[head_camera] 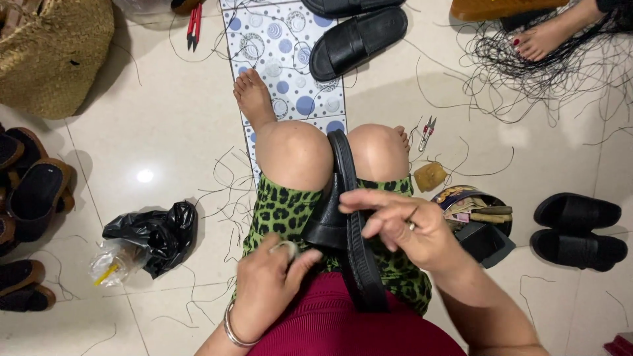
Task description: Hand-sewing a black sandal strap to the sole using a needle and thread.
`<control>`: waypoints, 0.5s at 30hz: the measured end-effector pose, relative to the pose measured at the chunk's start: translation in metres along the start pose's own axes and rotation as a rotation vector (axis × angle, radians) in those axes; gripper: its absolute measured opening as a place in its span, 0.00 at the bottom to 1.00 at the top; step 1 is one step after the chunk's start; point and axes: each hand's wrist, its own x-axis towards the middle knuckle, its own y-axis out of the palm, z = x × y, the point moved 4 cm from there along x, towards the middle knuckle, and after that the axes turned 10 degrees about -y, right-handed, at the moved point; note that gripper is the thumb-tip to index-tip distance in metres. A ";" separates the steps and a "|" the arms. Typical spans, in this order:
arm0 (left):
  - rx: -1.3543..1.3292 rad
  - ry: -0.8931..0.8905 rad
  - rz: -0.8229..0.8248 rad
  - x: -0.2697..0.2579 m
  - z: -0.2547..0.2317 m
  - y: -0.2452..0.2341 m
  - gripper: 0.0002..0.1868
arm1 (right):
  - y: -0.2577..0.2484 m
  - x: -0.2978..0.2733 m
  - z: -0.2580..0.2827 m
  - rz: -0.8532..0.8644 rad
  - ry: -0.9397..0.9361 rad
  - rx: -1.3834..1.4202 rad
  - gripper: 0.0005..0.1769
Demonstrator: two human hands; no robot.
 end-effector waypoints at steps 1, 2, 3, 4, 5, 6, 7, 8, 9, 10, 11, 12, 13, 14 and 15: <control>-0.153 -0.073 0.204 0.000 0.005 0.009 0.25 | 0.003 0.001 -0.008 -0.108 -0.003 0.248 0.21; -0.151 -0.076 0.204 -0.004 0.009 0.009 0.25 | 0.003 0.005 -0.012 -0.107 -0.001 0.251 0.21; -0.343 -0.118 0.401 -0.008 0.012 0.014 0.25 | -0.002 0.008 -0.018 -0.215 0.021 0.314 0.20; -0.535 -0.161 0.599 -0.014 0.013 0.018 0.26 | -0.007 0.011 -0.023 -0.323 0.044 0.378 0.23; -0.536 -0.162 0.599 -0.026 0.023 0.024 0.26 | -0.007 0.004 -0.022 -0.323 0.045 0.377 0.23; -0.778 -0.247 0.731 -0.040 0.032 0.032 0.25 | -0.006 -0.003 -0.023 -0.343 0.096 0.397 0.23; -1.020 -0.329 0.852 -0.049 0.040 0.041 0.24 | -0.008 -0.005 -0.023 -0.357 0.139 0.415 0.23; -1.020 -0.322 0.845 -0.043 0.042 0.043 0.24 | -0.024 -0.002 -0.024 -0.350 0.133 0.413 0.23; -1.202 -0.433 0.911 -0.046 0.043 0.044 0.19 | -0.038 -0.007 -0.029 -0.398 0.277 0.254 0.17; -1.385 -0.546 0.971 -0.049 0.045 0.045 0.16 | -0.052 -0.014 -0.033 -0.440 0.419 0.093 0.12; -1.386 -0.545 0.966 -0.043 0.061 0.035 0.16 | -0.071 -0.013 -0.026 -0.436 0.419 0.093 0.12; -1.439 -0.563 0.869 -0.035 0.080 0.024 0.09 | -0.095 -0.010 -0.013 -0.453 0.359 -0.195 0.10; -1.491 -0.580 0.773 -0.028 0.097 0.014 0.17 | -0.118 -0.009 0.002 -0.470 0.298 -0.485 0.34; -1.494 -0.579 0.772 -0.016 0.095 0.002 0.17 | -0.118 -0.016 0.013 -0.468 0.298 -0.488 0.34; -0.963 -0.485 0.349 0.002 0.105 -0.019 0.16 | -0.115 -0.018 0.027 -0.347 0.237 -0.783 0.32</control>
